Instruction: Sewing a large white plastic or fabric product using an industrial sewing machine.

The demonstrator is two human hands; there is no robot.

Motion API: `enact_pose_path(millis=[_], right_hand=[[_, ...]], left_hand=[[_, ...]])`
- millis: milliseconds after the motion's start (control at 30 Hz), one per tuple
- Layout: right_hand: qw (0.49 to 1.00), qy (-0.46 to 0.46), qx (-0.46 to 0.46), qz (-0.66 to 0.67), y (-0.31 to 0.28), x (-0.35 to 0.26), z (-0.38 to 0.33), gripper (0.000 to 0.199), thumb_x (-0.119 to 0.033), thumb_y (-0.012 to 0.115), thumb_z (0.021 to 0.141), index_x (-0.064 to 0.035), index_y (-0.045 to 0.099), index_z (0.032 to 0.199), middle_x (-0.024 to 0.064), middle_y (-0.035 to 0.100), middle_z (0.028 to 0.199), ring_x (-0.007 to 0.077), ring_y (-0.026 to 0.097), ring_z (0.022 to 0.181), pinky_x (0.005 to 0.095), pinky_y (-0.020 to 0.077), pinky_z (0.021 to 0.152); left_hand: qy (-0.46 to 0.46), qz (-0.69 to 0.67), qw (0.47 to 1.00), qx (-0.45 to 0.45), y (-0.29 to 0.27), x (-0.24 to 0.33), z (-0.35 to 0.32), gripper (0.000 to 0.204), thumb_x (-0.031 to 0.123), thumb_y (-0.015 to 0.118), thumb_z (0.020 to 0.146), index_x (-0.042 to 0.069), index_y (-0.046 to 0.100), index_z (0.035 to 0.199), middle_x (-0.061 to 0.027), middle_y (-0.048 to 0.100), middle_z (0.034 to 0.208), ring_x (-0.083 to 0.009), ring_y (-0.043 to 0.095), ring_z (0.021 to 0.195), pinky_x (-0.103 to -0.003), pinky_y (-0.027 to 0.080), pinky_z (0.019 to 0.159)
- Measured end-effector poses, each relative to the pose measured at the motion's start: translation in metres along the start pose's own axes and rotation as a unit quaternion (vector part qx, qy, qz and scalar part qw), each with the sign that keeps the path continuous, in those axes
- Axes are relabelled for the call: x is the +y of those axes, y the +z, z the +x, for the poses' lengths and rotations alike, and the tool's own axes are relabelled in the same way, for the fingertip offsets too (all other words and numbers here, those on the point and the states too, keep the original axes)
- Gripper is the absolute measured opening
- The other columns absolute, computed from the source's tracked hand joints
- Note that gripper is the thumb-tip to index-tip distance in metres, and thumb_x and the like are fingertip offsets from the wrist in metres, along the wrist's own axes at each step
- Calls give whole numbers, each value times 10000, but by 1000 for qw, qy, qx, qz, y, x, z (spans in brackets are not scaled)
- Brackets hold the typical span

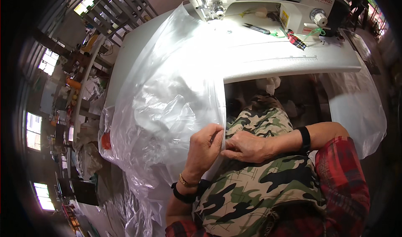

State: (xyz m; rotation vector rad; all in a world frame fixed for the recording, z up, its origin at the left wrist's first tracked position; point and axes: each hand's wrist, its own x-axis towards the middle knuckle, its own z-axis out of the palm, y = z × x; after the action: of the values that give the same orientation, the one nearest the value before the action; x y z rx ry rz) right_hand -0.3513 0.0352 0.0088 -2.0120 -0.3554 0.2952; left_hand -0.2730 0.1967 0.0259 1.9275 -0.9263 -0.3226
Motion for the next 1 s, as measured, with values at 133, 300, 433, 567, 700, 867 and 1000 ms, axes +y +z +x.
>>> enact_pose_path(millis=[133,300,433,567,700,867,1000], right_hand=[[998,-15,2,-58,5,1,9,324,-243,565,910,26,629,741,231,613,665,409,633,674,487,499,653],[976,-118,-39,-180,4,16,11,313,-231,564,911,10,625,721,203,633,679,393,636,667,473,506,633],[988,-127,78,-27,-24,37,19,224,-207,577,923,-4,647,859,191,657,754,368,653,691,408,523,642],[898,-106,428,-14,-20,62,81,186,-169,601,867,3,663,902,172,689,846,334,678,751,389,539,686],[936,-235,240,-106,18,88,131,226,-191,609,837,-20,664,975,174,688,934,372,669,829,406,540,740],[923,-347,87,-140,-3,69,120,275,-249,616,833,-46,673,1009,191,683,1006,390,661,898,435,534,777],[924,-43,-44,-378,-97,47,69,265,-249,550,874,-30,699,899,209,694,840,378,687,802,470,547,731]], left_hand=[[-37,5,999,-16,-2,0,0,154,111,631,930,-31,615,872,-120,594,671,-168,526,568,-320,441,560],[-63,-31,997,-22,-3,-10,0,210,143,682,897,-30,605,806,-91,553,593,-99,471,534,-289,390,504],[-64,22,998,9,-16,-4,-6,109,69,649,877,-32,639,834,-120,604,639,-121,536,522,-304,407,494],[25,137,985,97,-24,19,-11,75,36,637,871,-35,655,888,-138,622,691,-169,573,548,-305,434,528],[83,159,983,32,-19,29,-6,105,21,624,850,-21,656,941,-179,636,765,-311,647,662,-347,491,616],[93,208,974,1,-11,20,-5,98,30,627,824,-2,624,917,-182,607,769,-382,620,702,-410,486,625],[74,213,974,-6,-6,13,-9,119,42,640,808,17,610,920,-166,568,777,-380,596,701,-441,469,628]])
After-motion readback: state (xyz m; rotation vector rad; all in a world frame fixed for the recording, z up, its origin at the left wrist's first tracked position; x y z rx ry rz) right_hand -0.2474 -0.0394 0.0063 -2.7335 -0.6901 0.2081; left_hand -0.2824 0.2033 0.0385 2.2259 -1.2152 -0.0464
